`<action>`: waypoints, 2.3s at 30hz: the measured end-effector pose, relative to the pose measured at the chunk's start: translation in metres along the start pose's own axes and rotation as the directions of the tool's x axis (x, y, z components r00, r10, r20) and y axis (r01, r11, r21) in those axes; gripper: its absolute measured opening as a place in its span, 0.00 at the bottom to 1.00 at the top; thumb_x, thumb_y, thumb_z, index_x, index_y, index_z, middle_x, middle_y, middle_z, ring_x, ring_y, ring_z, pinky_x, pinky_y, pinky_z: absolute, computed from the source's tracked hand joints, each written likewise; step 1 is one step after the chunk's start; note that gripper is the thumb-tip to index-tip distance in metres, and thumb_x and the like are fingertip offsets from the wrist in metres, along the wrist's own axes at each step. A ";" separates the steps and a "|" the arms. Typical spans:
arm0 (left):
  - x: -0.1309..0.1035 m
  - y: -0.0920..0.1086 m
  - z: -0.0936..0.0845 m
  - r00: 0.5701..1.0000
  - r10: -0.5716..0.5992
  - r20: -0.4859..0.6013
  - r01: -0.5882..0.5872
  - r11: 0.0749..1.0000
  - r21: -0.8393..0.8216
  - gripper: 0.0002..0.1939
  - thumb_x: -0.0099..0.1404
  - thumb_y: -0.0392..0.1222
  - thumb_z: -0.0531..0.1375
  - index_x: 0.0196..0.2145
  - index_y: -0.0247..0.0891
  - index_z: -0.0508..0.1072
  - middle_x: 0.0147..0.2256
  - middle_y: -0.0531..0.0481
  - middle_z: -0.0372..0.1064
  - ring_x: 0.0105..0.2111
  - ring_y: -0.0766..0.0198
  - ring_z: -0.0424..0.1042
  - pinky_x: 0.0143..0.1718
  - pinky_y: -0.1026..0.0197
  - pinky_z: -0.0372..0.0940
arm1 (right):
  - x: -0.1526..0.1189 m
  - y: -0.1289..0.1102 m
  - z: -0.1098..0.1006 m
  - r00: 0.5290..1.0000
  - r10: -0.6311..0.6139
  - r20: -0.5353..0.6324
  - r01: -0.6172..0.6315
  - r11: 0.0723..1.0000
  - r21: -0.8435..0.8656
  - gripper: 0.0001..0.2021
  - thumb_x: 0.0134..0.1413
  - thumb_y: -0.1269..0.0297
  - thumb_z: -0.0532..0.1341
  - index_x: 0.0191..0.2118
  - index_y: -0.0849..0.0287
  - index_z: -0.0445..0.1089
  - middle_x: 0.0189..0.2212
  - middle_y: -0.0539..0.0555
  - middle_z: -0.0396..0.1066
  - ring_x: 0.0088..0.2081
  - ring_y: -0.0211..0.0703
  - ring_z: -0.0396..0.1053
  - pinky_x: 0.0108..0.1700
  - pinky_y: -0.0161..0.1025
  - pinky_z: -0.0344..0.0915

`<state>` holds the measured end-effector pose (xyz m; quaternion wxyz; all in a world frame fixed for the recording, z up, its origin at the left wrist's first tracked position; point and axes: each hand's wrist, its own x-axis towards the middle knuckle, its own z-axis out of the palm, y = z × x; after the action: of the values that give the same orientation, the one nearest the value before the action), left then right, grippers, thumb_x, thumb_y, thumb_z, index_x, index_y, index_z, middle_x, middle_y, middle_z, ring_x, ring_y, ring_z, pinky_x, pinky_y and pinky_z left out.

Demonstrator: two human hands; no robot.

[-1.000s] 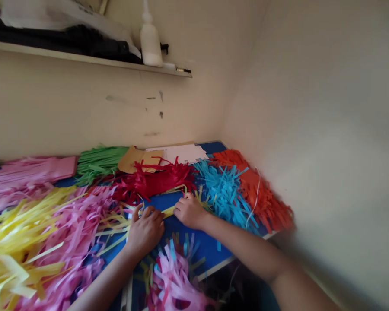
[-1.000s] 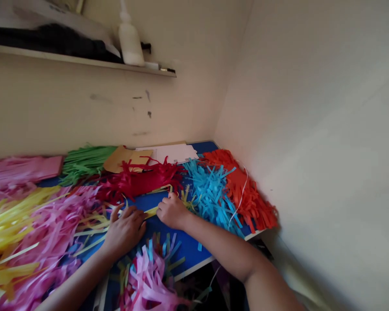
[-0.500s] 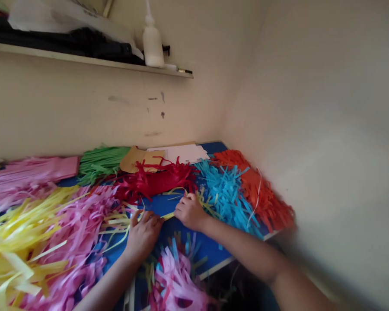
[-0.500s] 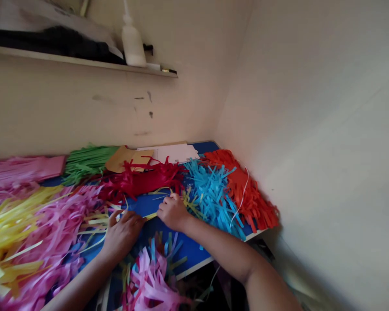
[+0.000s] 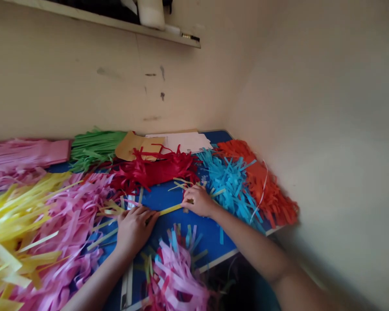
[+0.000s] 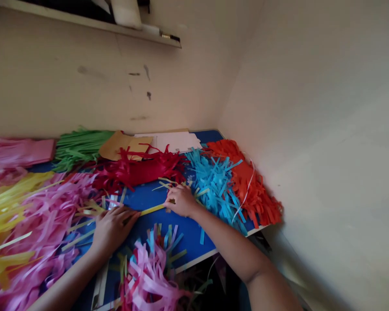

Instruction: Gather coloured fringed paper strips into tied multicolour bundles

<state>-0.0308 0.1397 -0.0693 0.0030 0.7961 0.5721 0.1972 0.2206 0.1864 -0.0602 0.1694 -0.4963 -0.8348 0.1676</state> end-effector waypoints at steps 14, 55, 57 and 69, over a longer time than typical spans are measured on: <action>0.010 0.021 -0.015 0.954 0.300 0.026 -0.301 0.945 0.131 0.15 0.66 0.33 0.56 0.40 0.53 0.78 0.38 0.53 0.77 0.45 0.55 0.71 0.57 0.44 0.50 | -0.002 -0.020 -0.011 0.919 -0.389 0.067 0.390 0.873 -0.293 0.07 0.63 0.64 0.60 0.37 0.55 0.76 0.45 0.52 0.75 0.51 0.49 0.61 0.51 0.52 0.48; 0.018 0.005 -0.018 0.940 0.322 0.114 -0.331 0.941 0.068 0.14 0.66 0.35 0.56 0.43 0.52 0.77 0.41 0.50 0.76 0.44 0.54 0.70 0.51 0.48 0.55 | 0.011 -0.021 -0.018 0.953 -0.272 0.136 0.298 0.923 -0.243 0.07 0.59 0.68 0.60 0.35 0.53 0.77 0.41 0.51 0.77 0.53 0.49 0.60 0.53 0.53 0.47; 0.017 0.008 -0.016 0.915 0.388 0.114 -0.396 0.917 0.053 0.17 0.65 0.33 0.56 0.45 0.53 0.76 0.41 0.51 0.76 0.45 0.55 0.70 0.52 0.49 0.56 | 0.009 -0.023 -0.017 0.892 -0.420 0.166 0.451 0.821 -0.349 0.09 0.62 0.70 0.57 0.35 0.56 0.76 0.38 0.53 0.77 0.53 0.51 0.60 0.54 0.55 0.46; 0.016 0.018 -0.039 0.869 0.451 -0.205 -0.435 0.892 0.120 0.15 0.68 0.30 0.52 0.37 0.45 0.77 0.32 0.54 0.78 0.31 0.64 0.75 0.59 0.47 0.53 | 0.003 -0.061 -0.040 0.957 -0.291 0.004 0.288 0.942 -0.171 0.07 0.58 0.60 0.63 0.35 0.55 0.77 0.38 0.53 0.78 0.45 0.47 0.67 0.51 0.51 0.53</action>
<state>-0.0231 0.1390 -0.0241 -0.1354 0.8778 0.3773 0.2624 0.1900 0.1664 0.0024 0.1583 -0.3827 -0.9080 0.0641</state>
